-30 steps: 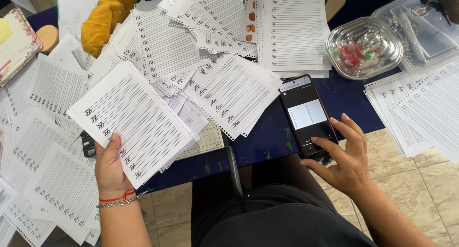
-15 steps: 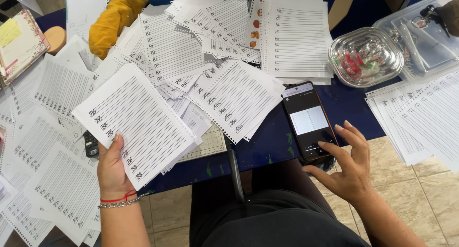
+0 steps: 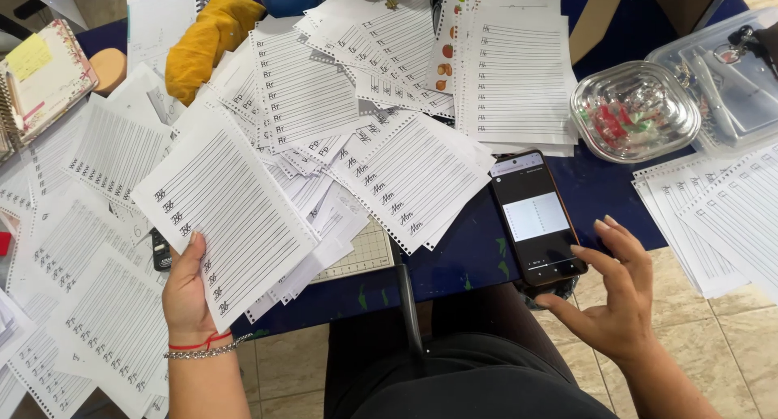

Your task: Sorting and organizing a large pile of printed sheets on a desk

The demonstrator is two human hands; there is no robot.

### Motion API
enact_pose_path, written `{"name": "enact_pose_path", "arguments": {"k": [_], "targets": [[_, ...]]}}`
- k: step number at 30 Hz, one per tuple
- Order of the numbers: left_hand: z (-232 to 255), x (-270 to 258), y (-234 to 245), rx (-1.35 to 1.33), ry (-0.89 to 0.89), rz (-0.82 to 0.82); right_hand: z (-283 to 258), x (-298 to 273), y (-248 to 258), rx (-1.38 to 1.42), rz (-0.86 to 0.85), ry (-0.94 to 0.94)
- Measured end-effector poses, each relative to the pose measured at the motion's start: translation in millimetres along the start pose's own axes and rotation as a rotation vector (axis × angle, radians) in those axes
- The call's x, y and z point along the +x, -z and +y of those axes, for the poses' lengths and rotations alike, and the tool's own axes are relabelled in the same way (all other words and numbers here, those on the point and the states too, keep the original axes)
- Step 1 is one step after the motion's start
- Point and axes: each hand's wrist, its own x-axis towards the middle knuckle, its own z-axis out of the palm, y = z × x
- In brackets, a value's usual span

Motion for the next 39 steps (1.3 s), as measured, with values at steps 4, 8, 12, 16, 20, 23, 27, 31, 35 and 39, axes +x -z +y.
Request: {"name": "enact_pose_path", "arguments": {"k": [4, 8, 12, 16, 20, 23, 27, 31, 35, 39], "targets": [[1, 1, 0, -0.041, -0.022, -0.109, 2, -1, 0, 0.028, 0.005, -0.046], [2, 1, 0, -0.03, -0.019, -0.127, 9, 1, -1, 0.031, 0.046, -0.076], [-1, 4, 2, -0.121, -0.005, -0.181, 15, 6, -7, 0.022, 0.09, -0.089], [0, 10, 5, -0.216, 0.043, -0.222, 19, 6, -12, 0.029, 0.127, -0.076], [5, 10, 2, -0.261, 0.062, -0.211, 13, 10, -10, 0.001, 0.135, -0.069], [8, 11, 1, -0.306, 0.066, -0.272, 10, 12, -8, -0.015, 0.179, -0.045], [10, 14, 3, -0.283, 0.072, -0.249, 16, 8, -9, -0.067, 0.247, -0.074], [10, 9, 0, -0.167, 0.065, -0.174, 14, 11, -10, -0.081, 0.256, -0.162], [5, 13, 8, -0.139, 0.062, -0.181, 19, 13, -16, -0.043, 0.263, -0.181], [1, 13, 11, -0.129, 0.07, -0.186, 19, 19, -16, -0.048, 0.238, -0.18]]}}
